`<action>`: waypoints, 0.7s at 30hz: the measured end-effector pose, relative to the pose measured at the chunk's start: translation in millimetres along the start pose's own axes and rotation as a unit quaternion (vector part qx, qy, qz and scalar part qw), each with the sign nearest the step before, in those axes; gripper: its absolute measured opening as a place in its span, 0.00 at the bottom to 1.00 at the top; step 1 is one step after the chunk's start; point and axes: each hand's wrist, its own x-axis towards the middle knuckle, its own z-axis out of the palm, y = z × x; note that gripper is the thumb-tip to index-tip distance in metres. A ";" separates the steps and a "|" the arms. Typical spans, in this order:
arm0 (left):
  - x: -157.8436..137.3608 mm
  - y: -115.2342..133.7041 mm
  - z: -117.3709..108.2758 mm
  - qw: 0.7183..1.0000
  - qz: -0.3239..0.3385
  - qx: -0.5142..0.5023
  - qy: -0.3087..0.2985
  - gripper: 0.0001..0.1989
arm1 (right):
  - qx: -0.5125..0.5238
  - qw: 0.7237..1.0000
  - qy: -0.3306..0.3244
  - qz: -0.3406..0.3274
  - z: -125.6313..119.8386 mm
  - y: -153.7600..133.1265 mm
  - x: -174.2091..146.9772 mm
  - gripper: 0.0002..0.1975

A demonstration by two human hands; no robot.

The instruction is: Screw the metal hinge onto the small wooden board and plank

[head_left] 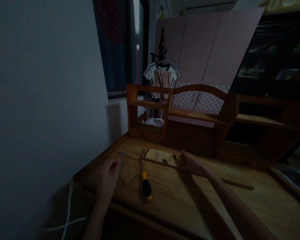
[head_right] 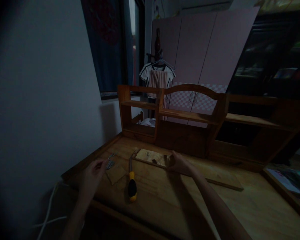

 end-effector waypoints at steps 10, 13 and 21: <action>-30.5 20.4 -16.5 0.996 -0.048 0.047 0.065 0.17 | 0.059 0.991 -0.035 -0.113 44.0 -144.6 123.4 0.53; -36.3 19.0 -14.1 0.996 -0.041 0.041 0.063 0.18 | 0.041 0.984 -0.090 -0.151 98.4 -208.0 158.4 0.55; -66.6 31.4 -25.2 0.997 -0.065 0.037 0.022 0.18 | 0.037 0.967 -0.160 -0.197 166.1 -264.7 185.4 0.55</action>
